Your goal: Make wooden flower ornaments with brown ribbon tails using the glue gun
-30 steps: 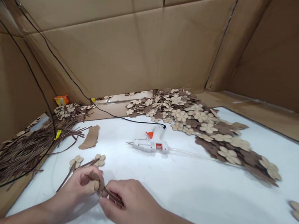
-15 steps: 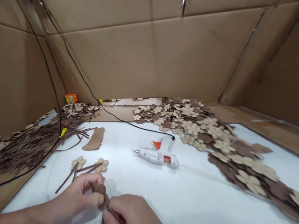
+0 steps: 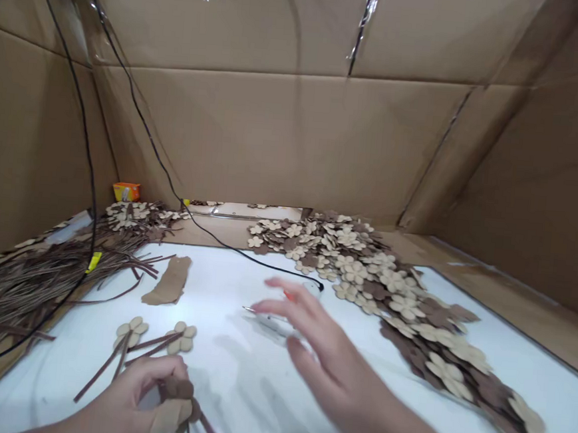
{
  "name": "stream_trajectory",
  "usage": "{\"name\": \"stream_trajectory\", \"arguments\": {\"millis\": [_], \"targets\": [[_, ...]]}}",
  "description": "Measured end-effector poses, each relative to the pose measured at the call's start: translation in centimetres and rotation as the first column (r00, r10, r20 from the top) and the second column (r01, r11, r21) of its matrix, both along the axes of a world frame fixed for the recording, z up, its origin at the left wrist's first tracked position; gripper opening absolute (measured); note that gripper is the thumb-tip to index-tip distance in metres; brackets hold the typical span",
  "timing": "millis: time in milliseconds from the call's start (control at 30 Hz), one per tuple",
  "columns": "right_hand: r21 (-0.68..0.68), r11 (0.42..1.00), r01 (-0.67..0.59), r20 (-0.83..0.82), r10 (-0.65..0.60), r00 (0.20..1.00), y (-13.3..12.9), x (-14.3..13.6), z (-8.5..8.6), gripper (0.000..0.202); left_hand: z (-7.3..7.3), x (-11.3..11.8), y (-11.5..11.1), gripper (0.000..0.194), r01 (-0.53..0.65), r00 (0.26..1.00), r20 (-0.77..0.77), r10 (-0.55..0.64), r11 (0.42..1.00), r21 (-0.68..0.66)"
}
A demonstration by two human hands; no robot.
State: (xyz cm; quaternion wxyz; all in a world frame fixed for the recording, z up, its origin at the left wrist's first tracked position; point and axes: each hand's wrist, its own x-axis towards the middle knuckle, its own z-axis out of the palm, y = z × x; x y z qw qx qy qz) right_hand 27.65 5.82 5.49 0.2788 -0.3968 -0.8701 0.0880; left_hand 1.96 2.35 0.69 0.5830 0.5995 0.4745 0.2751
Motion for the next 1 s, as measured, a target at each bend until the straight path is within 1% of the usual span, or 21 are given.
{"name": "stream_trajectory", "arguments": {"millis": [33, 67, 100, 167, 200, 267, 367, 433, 533, 633, 700, 867, 1000], "targets": [[0.045, 0.999, 0.015, 0.094, -0.02, 0.995, 1.4, 1.2, 0.3, 0.038, -0.2, 0.0, 0.1, 0.028, 0.005, 1.0, -0.018, -0.004, 0.999, 0.034], [0.084, 0.996, 0.003, 0.196, -0.02, 0.981, 2.9, 2.4, 0.4, 0.044, -0.3, -0.1, 0.1, 0.03, 0.009, 0.999, -0.035, -0.006, 0.998, 0.061], [0.142, 0.99, -0.005, 0.257, -0.032, 0.966, 4.4, 3.5, 0.3, 0.051, -0.3, -0.1, 0.2, 0.031, 0.012, 0.999, -0.047, -0.009, 0.997, 0.08], [0.172, 0.985, -0.015, 0.411, -0.058, 0.91, 7.1, 5.1, -0.5, 0.066, -0.3, 0.0, 0.1, 0.033, 0.024, 0.999, -0.051, -0.019, 0.995, 0.093], [0.148, 0.988, -0.038, 0.471, -0.037, 0.881, 8.2, 5.6, -0.9, 0.069, -0.2, 0.0, 0.1, 0.034, 0.026, 0.998, -0.052, -0.021, 0.995, 0.095], [0.078, 0.988, -0.132, 0.558, 0.066, 0.827, 9.6, 5.8, -1.5, 0.067, -0.1, 0.1, 0.0, 0.034, 0.029, 0.998, -0.051, -0.025, 0.995, 0.091], [-0.04, 0.965, -0.258, 0.603, 0.229, 0.764, 10.3, 4.8, -1.4, 0.059, 0.1, 0.1, -0.1, 0.031, 0.033, 0.999, -0.044, -0.029, 0.995, 0.094], [-0.077, 0.955, -0.286, 0.593, 0.274, 0.757, 10.2, 4.0, -1.0, 0.051, 0.1, 0.1, -0.1, 0.03, 0.04, 0.999, -0.035, -0.037, 0.994, 0.106], [-0.074, 0.96, -0.27, 0.546, 0.265, 0.794, 10.2, 3.0, -0.7, 0.041, 0.3, 0.2, -0.2, 0.03, 0.058, 0.998, -0.018, -0.056, 0.991, 0.122], [-0.099, 0.966, -0.241, 0.395, 0.26, 0.881, 10.6, 2.0, -1.0, 0.038, 0.4, 0.2, -0.3, 0.032, 0.066, 0.998, -0.008, -0.065, 0.993, 0.103], [-0.125, 0.966, -0.228, 0.287, 0.255, 0.923, 11.1, 0.9, -1.4, 0.035, 0.2, 0.2, -0.4, 0.033, 0.067, 0.998, 0.008, -0.068, 0.993, 0.094], [-0.16, 0.974, -0.162, 0.124, 0.182, 0.975, 12.9, -3.4, -2.5, 0.028, -0.4, 0.2, -0.2, 0.029, 0.076, 0.997, -0.006, -0.076, 0.992, 0.105], [-0.252, 0.962, -0.102, -0.032, 0.097, 0.995, 14.0, -6.9, -3.6, 0.03, -0.4, 0.1, -0.1, 0.028, 0.063, 0.998, -0.02, -0.062, 0.992, 0.109]]}}
